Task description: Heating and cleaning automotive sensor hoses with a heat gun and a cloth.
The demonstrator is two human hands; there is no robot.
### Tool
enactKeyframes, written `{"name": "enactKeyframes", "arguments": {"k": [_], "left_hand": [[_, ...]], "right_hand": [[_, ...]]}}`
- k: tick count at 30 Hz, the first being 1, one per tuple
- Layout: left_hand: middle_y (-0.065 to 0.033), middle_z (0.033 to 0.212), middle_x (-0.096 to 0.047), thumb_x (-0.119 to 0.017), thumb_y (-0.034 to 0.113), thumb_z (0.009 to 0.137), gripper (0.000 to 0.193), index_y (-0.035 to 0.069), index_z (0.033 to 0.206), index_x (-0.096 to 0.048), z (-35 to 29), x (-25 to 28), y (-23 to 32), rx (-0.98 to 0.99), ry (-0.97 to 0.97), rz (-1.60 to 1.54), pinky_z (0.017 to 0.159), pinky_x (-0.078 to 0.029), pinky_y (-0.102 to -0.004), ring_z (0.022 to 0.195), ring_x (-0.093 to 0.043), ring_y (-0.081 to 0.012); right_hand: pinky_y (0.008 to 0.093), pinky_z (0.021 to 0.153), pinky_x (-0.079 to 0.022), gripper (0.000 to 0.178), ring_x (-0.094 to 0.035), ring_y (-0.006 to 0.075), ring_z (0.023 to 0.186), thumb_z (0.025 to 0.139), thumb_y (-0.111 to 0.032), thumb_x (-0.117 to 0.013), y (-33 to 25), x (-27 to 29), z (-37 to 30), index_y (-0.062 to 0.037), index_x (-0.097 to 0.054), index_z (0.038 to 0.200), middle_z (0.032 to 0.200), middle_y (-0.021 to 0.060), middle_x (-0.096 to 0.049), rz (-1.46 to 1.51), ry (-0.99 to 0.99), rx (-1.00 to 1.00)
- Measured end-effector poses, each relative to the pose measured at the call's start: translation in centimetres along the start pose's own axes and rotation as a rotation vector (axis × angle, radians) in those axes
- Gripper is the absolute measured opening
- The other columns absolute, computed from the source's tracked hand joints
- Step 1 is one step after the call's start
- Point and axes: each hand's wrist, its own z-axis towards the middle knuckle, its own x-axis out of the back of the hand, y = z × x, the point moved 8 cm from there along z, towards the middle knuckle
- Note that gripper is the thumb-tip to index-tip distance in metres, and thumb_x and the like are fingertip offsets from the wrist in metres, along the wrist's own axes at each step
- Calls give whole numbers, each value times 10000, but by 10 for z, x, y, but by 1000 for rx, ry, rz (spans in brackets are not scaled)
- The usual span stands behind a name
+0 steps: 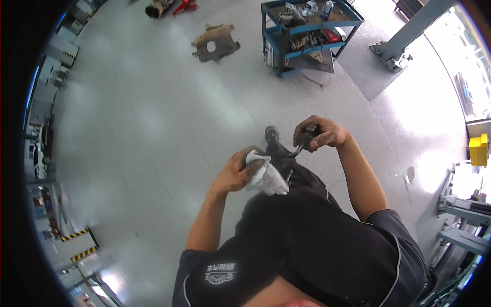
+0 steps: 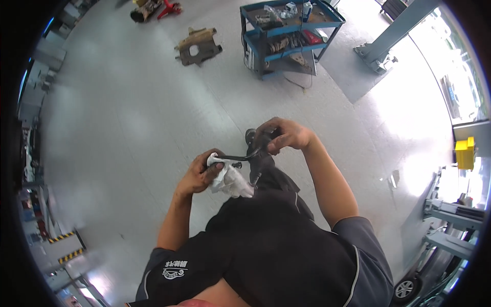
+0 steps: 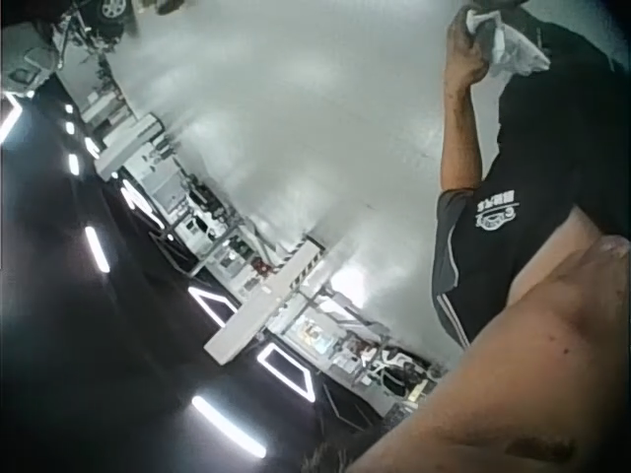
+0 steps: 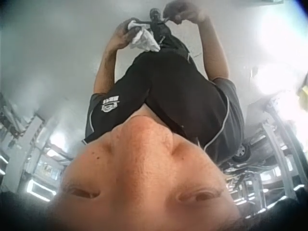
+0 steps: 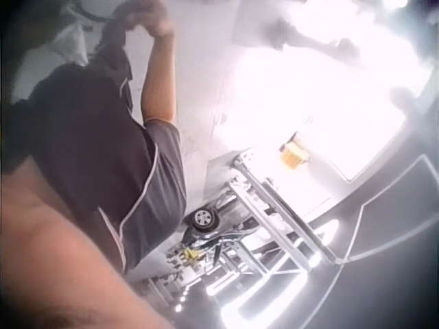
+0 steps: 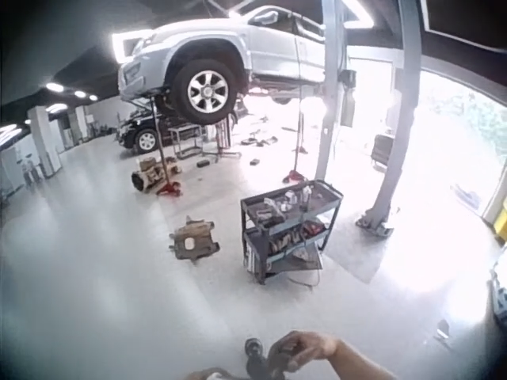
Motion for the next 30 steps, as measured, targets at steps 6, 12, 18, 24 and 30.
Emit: {"name": "enactKeyframes", "arguments": {"k": [6,12,18,24,30], "left_hand": [[-104,915,-615,-623,373,829,442,-23,1010,-545,82,103,-38,103,323,-137,736,-464,-303,816,-573,-177],[-134,1064,-547,-786,272,707,569,-42,1090,-506,82,240,-76,364,912,21,749,-478,-330,901,-557,-206],[-85,862,-560,-630,-15,707,302,-32,984,-511,114,308,-142,205,1121,-404,654,-496,-314,679,-555,-189],[-175,877,-615,-563,26,721,271,-44,975,-502,231,388,-145,238,1181,-454,668,-512,-372,686,-600,-257],[-88,655,-552,-533,85,696,167,1,836,-494,357,484,-129,255,948,-254,485,-421,-268,535,-504,-153]], "right_hand": [[314,676,-493,358,-586,172,795,862,-259,-582,31,164,70,-22,-548,1128,915,88,-615,212,753,-153],[343,627,-485,216,-568,205,731,830,-215,-601,98,325,127,-49,-583,967,840,65,-576,751,1060,-220],[368,582,-455,177,-576,203,696,823,-225,-592,118,500,178,-70,-599,907,835,89,-607,598,1433,-278],[450,681,-522,262,-623,296,820,849,-201,-563,173,609,196,-33,-572,1051,956,154,-623,758,1667,-294],[451,884,-485,245,-625,289,939,868,-210,-544,177,606,200,-58,-586,1056,1032,113,-648,1334,1526,-18]]}}
